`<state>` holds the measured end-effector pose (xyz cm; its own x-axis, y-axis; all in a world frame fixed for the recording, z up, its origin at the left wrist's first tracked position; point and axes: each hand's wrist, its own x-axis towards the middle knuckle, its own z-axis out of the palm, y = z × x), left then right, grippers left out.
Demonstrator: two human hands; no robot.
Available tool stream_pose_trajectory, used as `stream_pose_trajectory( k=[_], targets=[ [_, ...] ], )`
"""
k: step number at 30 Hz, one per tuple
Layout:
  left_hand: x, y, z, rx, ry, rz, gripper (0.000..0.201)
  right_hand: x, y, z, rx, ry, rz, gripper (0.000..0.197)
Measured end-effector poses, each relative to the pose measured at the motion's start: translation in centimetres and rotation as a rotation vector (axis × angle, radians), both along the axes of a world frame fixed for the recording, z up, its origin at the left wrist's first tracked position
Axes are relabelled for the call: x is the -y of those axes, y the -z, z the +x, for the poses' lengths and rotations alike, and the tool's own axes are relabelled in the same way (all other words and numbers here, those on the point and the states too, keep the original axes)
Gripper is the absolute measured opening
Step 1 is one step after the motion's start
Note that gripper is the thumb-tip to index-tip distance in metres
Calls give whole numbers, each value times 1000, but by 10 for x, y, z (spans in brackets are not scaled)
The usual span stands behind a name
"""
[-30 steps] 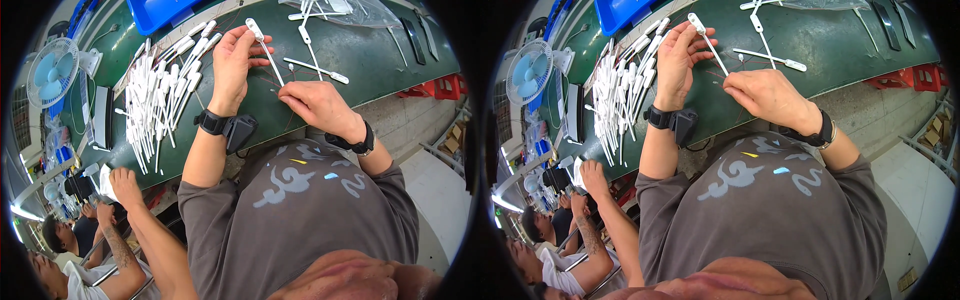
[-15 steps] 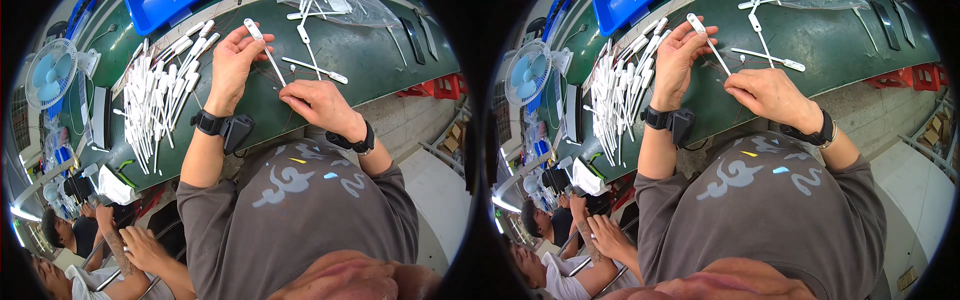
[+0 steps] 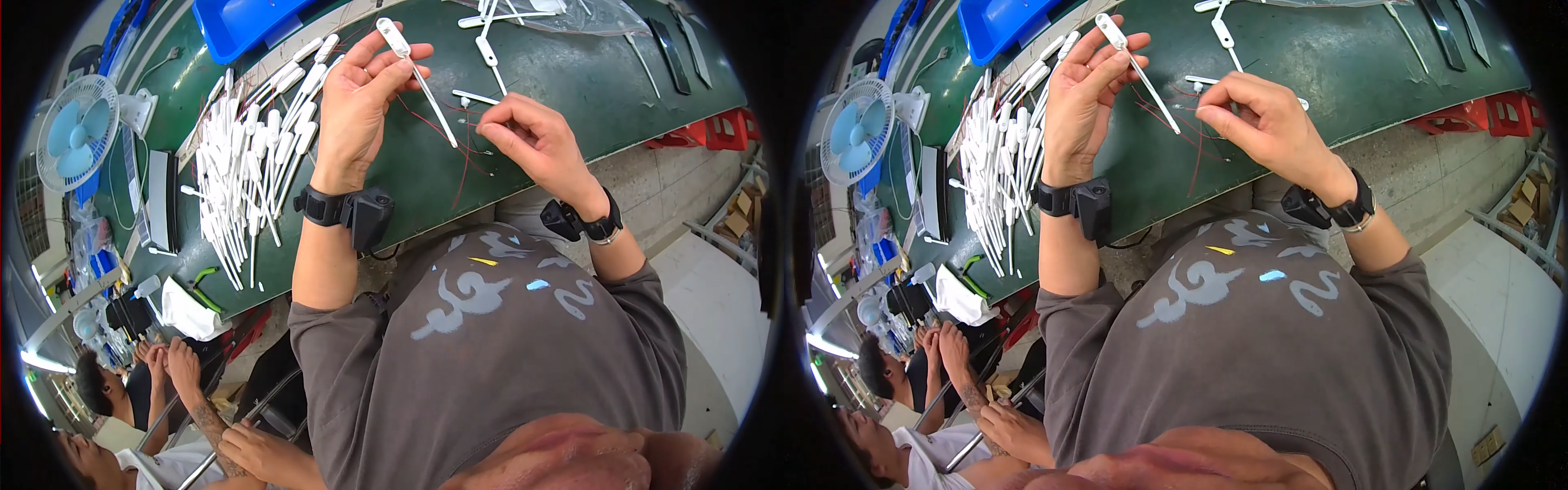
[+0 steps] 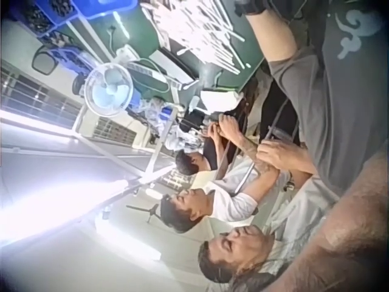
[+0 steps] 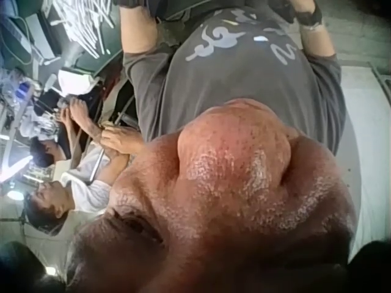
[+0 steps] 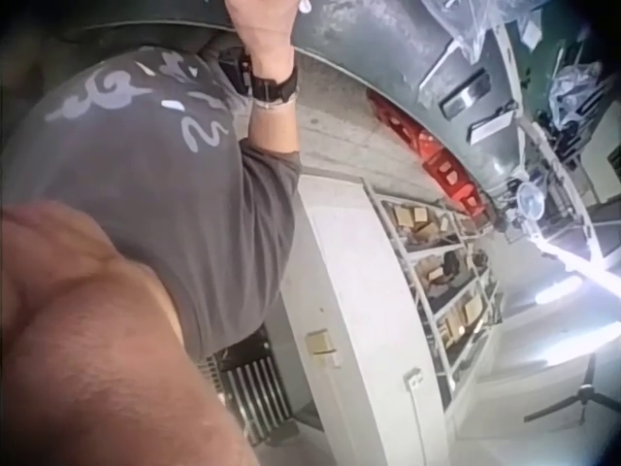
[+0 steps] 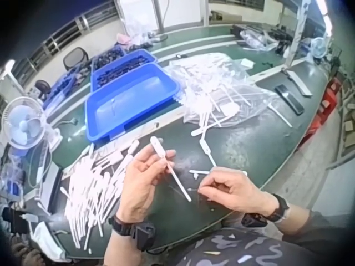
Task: The person picks up a white plastic housing and a wire, threads the wire through it, and then joins a second plastic piece to the assembly. They press the components together by hand before placing the finished unit onto the work surface.
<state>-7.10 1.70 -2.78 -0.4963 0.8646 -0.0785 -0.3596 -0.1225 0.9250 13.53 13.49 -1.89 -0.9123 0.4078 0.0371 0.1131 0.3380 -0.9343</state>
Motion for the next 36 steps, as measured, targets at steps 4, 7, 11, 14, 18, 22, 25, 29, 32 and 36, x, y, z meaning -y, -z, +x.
stream_pose_trajectory(
  k=[4, 7, 11, 14, 18, 22, 25, 29, 32, 36],
  targets=[
    [-2, 0, 1, 38, 12, 33, 48, -5, 7, -9, -30, -24, -16, 10],
    [-3, -4, 2, 53, 30, 49, 49, -4, 15, -15, -144, -7, -72, 13],
    [-3, -7, 6, 71, 35, 52, 50, -5, 10, -19, 39, -153, -481, 27],
    [-2, -6, 4, 67, 15, 49, 51, -2, 11, -19, 158, -251, -263, 40],
    [-3, 0, 0, 58, -6, 62, 53, 1, -8, -13, 92, -168, -57, 49],
    [-2, 2, 0, 50, -19, 94, 56, -1, -10, -12, -35, -72, 12, 46],
    [-2, 3, 1, 53, -30, 105, 58, -8, 0, -19, -46, -9, 88, 41],
    [-4, 3, 3, 62, -33, 127, 62, -17, 18, -35, -49, -67, -206, 38],
    [-3, -2, 7, 66, 12, 100, 65, -17, 23, -44, -49, -130, -450, 37],
    [-2, -3, 7, 87, 18, 95, 67, -17, 22, -48, -15, -184, -664, 33]
  ],
)
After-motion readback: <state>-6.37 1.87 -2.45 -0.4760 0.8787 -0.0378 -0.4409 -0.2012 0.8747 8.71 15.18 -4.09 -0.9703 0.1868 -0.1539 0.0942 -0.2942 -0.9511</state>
